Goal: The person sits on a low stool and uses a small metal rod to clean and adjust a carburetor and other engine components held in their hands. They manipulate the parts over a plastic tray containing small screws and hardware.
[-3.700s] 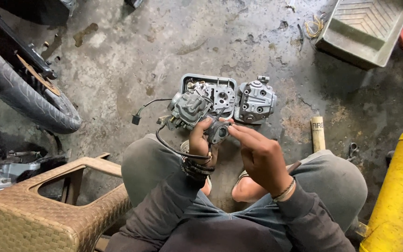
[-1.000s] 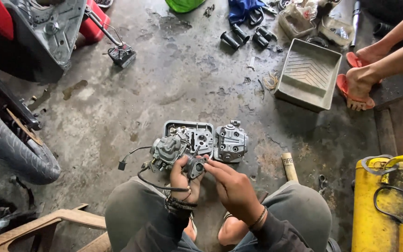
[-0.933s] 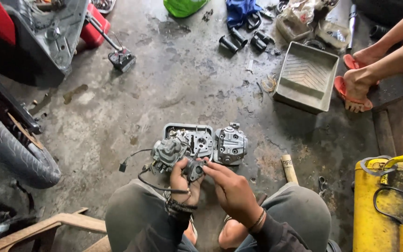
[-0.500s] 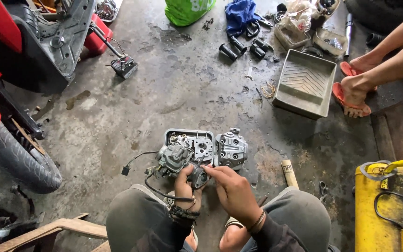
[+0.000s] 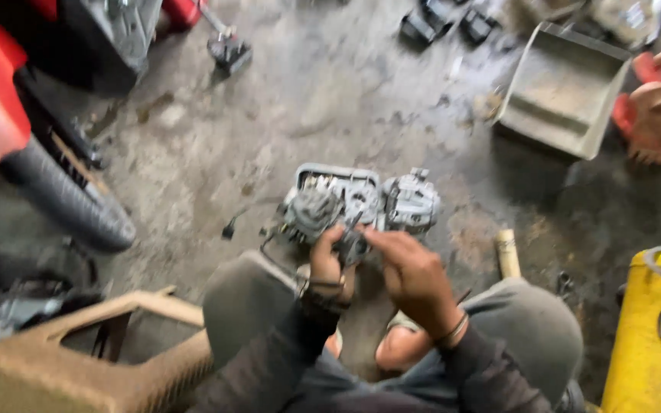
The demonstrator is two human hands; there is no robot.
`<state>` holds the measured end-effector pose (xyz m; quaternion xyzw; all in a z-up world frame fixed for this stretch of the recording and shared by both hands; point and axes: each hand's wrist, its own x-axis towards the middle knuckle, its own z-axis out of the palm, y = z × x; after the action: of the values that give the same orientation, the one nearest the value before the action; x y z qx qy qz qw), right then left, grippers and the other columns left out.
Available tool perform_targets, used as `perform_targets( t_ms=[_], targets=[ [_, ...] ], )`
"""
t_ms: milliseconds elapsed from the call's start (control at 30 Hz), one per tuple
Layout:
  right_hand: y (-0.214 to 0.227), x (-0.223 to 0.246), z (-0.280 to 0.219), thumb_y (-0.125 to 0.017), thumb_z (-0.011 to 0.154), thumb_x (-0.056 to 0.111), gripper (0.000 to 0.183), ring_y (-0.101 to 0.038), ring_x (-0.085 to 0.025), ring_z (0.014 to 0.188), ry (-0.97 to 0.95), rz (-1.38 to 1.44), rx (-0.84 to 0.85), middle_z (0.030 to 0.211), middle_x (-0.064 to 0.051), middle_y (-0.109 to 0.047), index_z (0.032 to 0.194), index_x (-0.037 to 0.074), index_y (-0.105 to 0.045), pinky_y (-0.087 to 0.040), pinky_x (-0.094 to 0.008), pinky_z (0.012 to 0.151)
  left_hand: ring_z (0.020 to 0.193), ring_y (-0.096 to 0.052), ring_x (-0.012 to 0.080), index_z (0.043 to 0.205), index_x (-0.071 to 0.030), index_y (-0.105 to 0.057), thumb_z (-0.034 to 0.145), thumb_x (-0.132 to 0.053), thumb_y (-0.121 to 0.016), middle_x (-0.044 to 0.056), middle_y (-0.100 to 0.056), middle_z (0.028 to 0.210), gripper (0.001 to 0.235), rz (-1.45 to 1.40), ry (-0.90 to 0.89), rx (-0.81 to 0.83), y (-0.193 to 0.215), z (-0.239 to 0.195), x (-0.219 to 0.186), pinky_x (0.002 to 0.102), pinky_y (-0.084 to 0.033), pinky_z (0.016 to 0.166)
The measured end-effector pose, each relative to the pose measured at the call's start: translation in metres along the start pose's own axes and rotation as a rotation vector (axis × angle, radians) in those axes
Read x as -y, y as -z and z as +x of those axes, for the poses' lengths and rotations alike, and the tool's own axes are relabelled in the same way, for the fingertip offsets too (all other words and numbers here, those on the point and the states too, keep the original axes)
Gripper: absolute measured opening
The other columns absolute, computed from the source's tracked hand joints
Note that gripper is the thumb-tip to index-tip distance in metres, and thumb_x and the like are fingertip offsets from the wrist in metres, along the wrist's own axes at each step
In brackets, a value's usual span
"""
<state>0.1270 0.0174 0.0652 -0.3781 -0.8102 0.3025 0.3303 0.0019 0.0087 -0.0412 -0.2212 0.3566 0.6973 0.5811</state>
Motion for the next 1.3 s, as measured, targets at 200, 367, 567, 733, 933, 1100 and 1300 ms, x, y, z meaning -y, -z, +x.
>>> perform_targets(
  t_ms=[200, 367, 567, 733, 933, 1100, 1300],
  targets=[
    [-0.008, -0.001, -0.008, -0.051, 0.095, 0.0, 0.041, -0.072, -0.032, 0.106, -0.066, 0.009, -0.009, 0.122, -0.007, -0.075, 0.123, 0.017, -0.074, -0.058, -0.039, 0.086, 0.079, -0.069, 0.0414, 0.087, 0.009, -0.06, 0.085, -0.014, -0.071, 0.027, -0.065, 0.083, 0.025, -0.017, -0.036, 0.03, -0.016, -0.017, -0.017, 0.05, -0.062, 0.068],
    [-0.006, 0.007, -0.007, -0.052, 0.093, -0.002, 0.041, -0.07, -0.036, 0.108, -0.082, 0.043, -0.002, 0.126, -0.01, -0.073, 0.122, 0.015, -0.074, -0.059, -0.042, 0.085, 0.079, -0.071, 0.0372, 0.089, 0.004, -0.062, 0.085, -0.015, -0.071, 0.024, -0.068, 0.085, 0.022, 0.005, -0.068, 0.022, -0.026, -0.03, -0.019, 0.046, -0.062, 0.067],
    [-0.006, 0.008, -0.008, -0.051, 0.092, -0.002, 0.04, -0.068, -0.039, 0.113, -0.107, 0.105, -0.003, 0.13, -0.016, -0.071, 0.123, 0.012, -0.074, -0.058, -0.044, 0.088, 0.08, -0.07, 0.0346, 0.088, 0.004, -0.063, 0.087, -0.015, -0.069, 0.023, -0.069, 0.087, 0.019, 0.023, -0.131, 0.062, -0.024, -0.029, -0.014, 0.043, -0.062, 0.065],
    [-0.007, 0.002, -0.008, -0.051, 0.093, -0.001, 0.039, -0.067, -0.04, 0.117, -0.128, 0.179, 0.005, 0.13, -0.019, -0.07, 0.124, 0.009, -0.073, -0.057, -0.045, 0.092, 0.081, -0.07, 0.0349, 0.089, 0.006, -0.065, 0.087, -0.012, -0.067, 0.027, -0.069, 0.089, 0.018, -0.004, -0.166, 0.093, -0.021, -0.029, -0.013, 0.042, -0.061, 0.066],
    [-0.005, -0.002, -0.012, -0.053, 0.09, -0.002, 0.038, -0.068, -0.041, 0.115, -0.112, 0.135, -0.017, 0.128, -0.021, -0.071, 0.121, 0.007, -0.074, -0.056, -0.048, 0.093, 0.083, -0.068, 0.0396, 0.093, 0.015, -0.065, 0.089, -0.011, -0.066, 0.035, -0.068, 0.092, 0.026, -0.052, -0.104, 0.156, -0.001, -0.017, -0.006, 0.041, -0.06, 0.067],
    [-0.006, -0.008, -0.012, -0.05, 0.09, 0.0, 0.04, -0.066, -0.028, 0.128, -0.194, 0.221, 0.052, 0.137, -0.018, -0.067, 0.124, 0.003, -0.071, -0.05, -0.036, 0.11, 0.092, -0.069, 0.0368, 0.093, 0.011, -0.066, 0.086, -0.016, -0.057, 0.031, -0.071, 0.1, 0.029, 0.03, -0.064, 0.193, -0.012, -0.022, -0.011, 0.042, -0.055, 0.086],
    [-0.004, -0.004, -0.009, -0.051, 0.092, 0.001, 0.036, -0.067, -0.032, 0.124, -0.126, 0.128, 0.038, 0.133, -0.019, -0.068, 0.124, 0.0, -0.07, -0.054, -0.039, 0.106, 0.096, -0.068, 0.0359, 0.089, 0.009, -0.066, 0.086, -0.017, -0.058, 0.031, -0.071, 0.098, 0.027, 0.019, -0.14, 0.224, 0.003, -0.002, 0.0, 0.04, -0.054, 0.092]
  ],
)
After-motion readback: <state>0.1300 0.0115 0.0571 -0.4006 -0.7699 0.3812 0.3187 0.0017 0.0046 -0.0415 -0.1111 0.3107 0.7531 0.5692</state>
